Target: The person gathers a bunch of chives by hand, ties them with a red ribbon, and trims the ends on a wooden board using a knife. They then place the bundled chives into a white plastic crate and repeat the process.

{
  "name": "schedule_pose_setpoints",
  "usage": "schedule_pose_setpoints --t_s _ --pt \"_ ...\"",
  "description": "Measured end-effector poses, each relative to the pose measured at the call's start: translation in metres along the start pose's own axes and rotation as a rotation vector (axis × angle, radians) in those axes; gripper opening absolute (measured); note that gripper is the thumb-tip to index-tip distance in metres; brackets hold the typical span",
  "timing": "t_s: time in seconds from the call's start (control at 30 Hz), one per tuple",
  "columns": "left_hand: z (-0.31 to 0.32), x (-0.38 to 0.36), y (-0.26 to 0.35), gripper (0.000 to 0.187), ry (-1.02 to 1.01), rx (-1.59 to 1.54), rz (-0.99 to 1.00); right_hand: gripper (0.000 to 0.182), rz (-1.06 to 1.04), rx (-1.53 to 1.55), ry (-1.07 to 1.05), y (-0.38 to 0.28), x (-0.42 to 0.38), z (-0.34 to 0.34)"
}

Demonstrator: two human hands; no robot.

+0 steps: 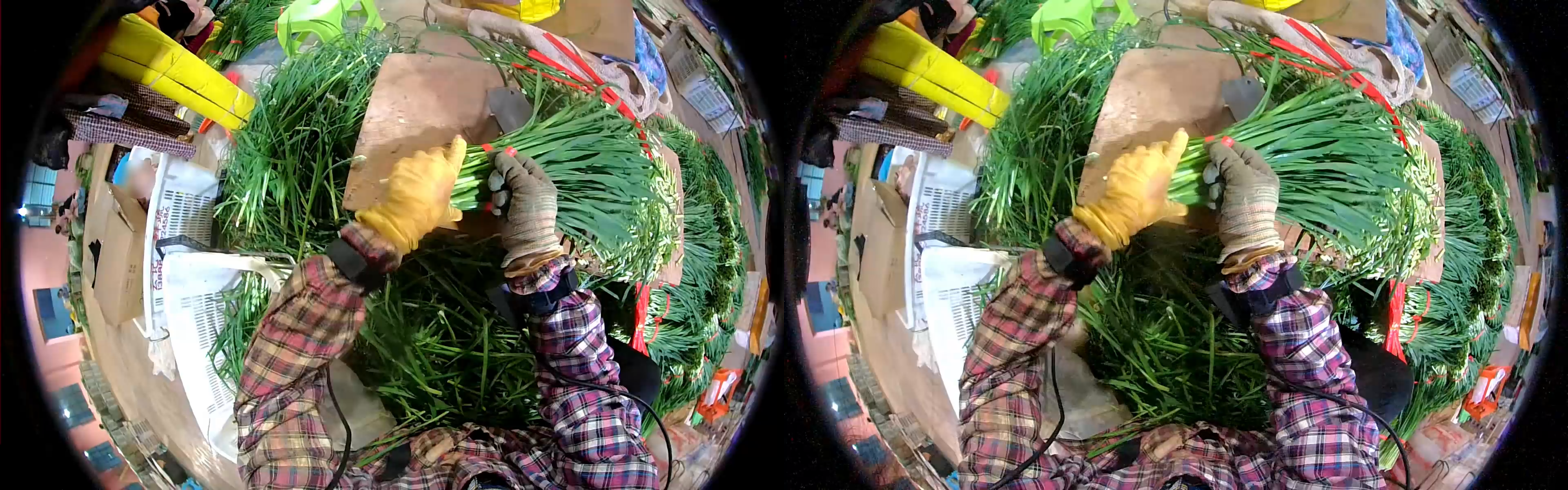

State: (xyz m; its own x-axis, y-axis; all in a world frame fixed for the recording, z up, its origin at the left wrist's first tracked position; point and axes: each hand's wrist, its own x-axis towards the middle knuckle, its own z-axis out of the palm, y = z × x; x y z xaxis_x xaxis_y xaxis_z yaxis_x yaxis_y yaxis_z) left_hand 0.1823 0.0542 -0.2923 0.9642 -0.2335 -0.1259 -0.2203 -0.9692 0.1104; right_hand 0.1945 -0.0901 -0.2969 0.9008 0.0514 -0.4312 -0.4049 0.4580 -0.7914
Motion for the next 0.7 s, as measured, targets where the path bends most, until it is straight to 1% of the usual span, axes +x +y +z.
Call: schedule_pose_setpoints --t_s 0.03,0.1,0.13,0.17,0.23,0.27,0.3,0.37,0.4,0.43,0.5,0.53,0.6,0.63,0.7 --pt "-0.007 0.004 -0.004 0.101 0.002 0.005 -0.002 0.015 -0.001 0.003 -0.004 -0.004 -0.002 0.003" --pt "-0.014 0.009 -0.008 0.093 -0.041 0.025 0.060 0.015 -0.052 -0.112 -0.011 -0.009 -0.009 0.007" --pt "-0.016 0.012 -0.007 0.079 0.006 0.060 0.049 0.016 -0.084 -0.127 -0.025 -0.011 -0.011 0.007" --pt "-0.008 0.012 -0.003 0.079 0.002 0.057 0.048 0.016 -0.080 -0.129 -0.023 -0.007 -0.008 0.004" --pt "0.022 0.015 0.005 0.069 0.140 0.261 -0.124 0.017 -0.020 -0.108 -0.004 0.007 0.003 0.002" --pt "0.022 0.020 0.010 0.065 0.159 0.279 -0.160 0.017 -0.031 -0.104 -0.020 0.006 0.005 0.000" --pt "0.023 0.022 0.008 0.065 0.159 0.276 -0.162 0.017 -0.031 -0.108 -0.020 0.008 0.007 -0.001" --pt "0.000 0.016 0.011 0.070 -0.028 0.188 -0.107 0.016 -0.055 -0.111 -0.004 0.009 0.006 0.000" --pt "0.014 0.016 0.014 0.083 0.174 0.275 -0.106 0.016 -0.046 -0.084 -0.012 0.008 0.004 0.001" --pt "0.010 0.020 0.024 0.096 0.042 0.248 -0.169 0.015 -0.014 -0.031 -0.011 0.008 0.003 0.002" --pt "0.021 0.024 0.021 0.087 0.179 0.208 -0.163 0.014 -0.020 -0.032 -0.006 0.010 0.004 0.000" --pt "0.020 0.025 0.020 0.087 0.177 0.207 -0.163 0.014 -0.018 -0.033 -0.005 0.010 0.003 -0.001" --pt "0.014 0.022 0.015 0.076 0.079 0.053 -0.084 0.013 -0.061 -0.075 0.002 0.010 0.001 0.001" --pt "0.017 0.022 0.011 0.076 0.087 0.057 -0.093 0.013 -0.063 -0.076 -0.010 0.010 0.001 0.003" --pt "0.024 0.021 0.009 0.070 0.230 0.096 -0.061 0.011 -0.087 -0.177 -0.029 0.010 -0.003 0.003"
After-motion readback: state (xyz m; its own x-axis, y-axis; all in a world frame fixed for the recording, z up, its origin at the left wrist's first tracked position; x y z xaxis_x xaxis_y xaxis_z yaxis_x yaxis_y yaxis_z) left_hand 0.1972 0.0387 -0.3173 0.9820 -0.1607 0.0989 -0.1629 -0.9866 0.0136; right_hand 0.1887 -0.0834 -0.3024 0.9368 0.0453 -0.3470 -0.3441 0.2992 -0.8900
